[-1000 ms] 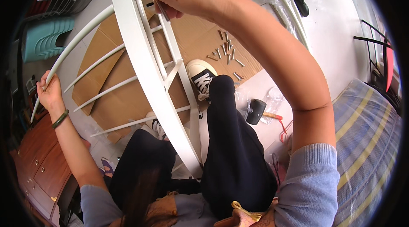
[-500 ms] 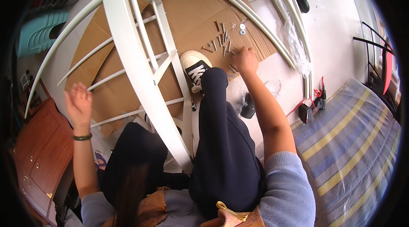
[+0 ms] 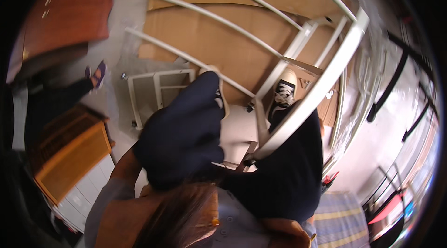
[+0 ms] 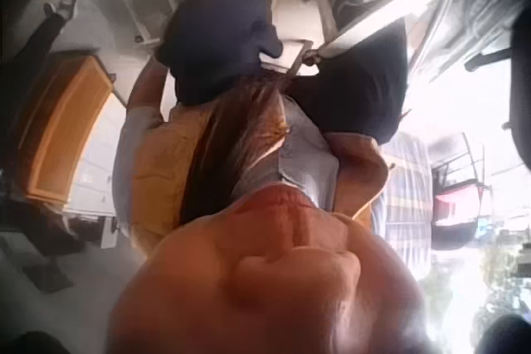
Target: The person assembles a white metal shelving unit by inserting horizontal bars into vertical side frames and tightening them with an Allen key. The person works on the floor, securing multiple bars one at a time.
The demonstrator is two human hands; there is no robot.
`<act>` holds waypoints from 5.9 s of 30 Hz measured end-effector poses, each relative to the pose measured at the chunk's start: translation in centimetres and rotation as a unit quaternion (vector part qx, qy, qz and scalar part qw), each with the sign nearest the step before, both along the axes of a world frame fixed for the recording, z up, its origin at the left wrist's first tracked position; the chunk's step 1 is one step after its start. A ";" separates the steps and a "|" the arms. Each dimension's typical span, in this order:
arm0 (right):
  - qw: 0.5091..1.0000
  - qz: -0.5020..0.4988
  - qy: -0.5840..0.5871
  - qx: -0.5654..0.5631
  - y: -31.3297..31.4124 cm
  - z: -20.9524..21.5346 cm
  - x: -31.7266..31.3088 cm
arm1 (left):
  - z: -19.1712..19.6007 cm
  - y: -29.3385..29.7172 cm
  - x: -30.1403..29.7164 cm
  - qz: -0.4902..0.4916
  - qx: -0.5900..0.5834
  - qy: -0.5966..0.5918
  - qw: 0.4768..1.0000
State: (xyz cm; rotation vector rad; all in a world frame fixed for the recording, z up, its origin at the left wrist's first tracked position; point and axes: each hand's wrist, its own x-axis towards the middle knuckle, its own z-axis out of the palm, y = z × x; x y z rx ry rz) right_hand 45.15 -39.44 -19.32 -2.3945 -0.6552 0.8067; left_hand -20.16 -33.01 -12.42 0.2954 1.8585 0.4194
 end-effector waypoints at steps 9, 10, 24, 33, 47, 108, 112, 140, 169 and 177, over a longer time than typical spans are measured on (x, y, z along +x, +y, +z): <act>0.959 -0.142 -0.067 0.235 4.9 26.5 -4.0 | -6.6 -3.5 2.8 -0.064 0.002 -0.124 0.990; 0.951 -0.129 -0.092 0.266 6.1 30.2 -6.9 | -7.7 -3.4 3.9 -0.105 -0.003 -0.121 0.987; 0.887 0.173 -0.219 0.368 10.9 35.0 -16.3 | -13.9 -18.7 0.7 -0.505 0.023 -0.028 0.862; 0.899 0.096 -0.125 0.409 9.1 36.3 -18.2 | -8.9 -22.5 -2.5 -0.526 -0.133 -0.049 0.838; 0.866 -0.364 0.192 0.284 -14.3 21.4 -5.4 | 15.1 5.2 7.1 -0.132 0.323 -0.240 0.906; 0.899 0.409 -0.031 0.151 6.8 47.6 -17.5 | 35.5 11.4 32.0 -0.340 0.376 -0.646 0.570; 0.861 0.486 -0.057 0.139 12.3 45.6 -19.2 | 36.7 12.5 29.6 -0.291 0.407 -0.551 0.668; 0.971 0.039 0.201 0.123 16.9 24.4 -5.3 | 16.5 30.5 21.7 0.100 0.337 -0.401 0.846; 0.960 0.161 0.173 0.152 17.3 23.8 -6.6 | 17.0 29.5 23.7 -0.018 0.360 -0.316 0.878; 0.921 0.048 0.330 0.202 16.8 23.4 -5.9 | 17.3 29.5 24.5 -0.013 0.347 -0.340 0.874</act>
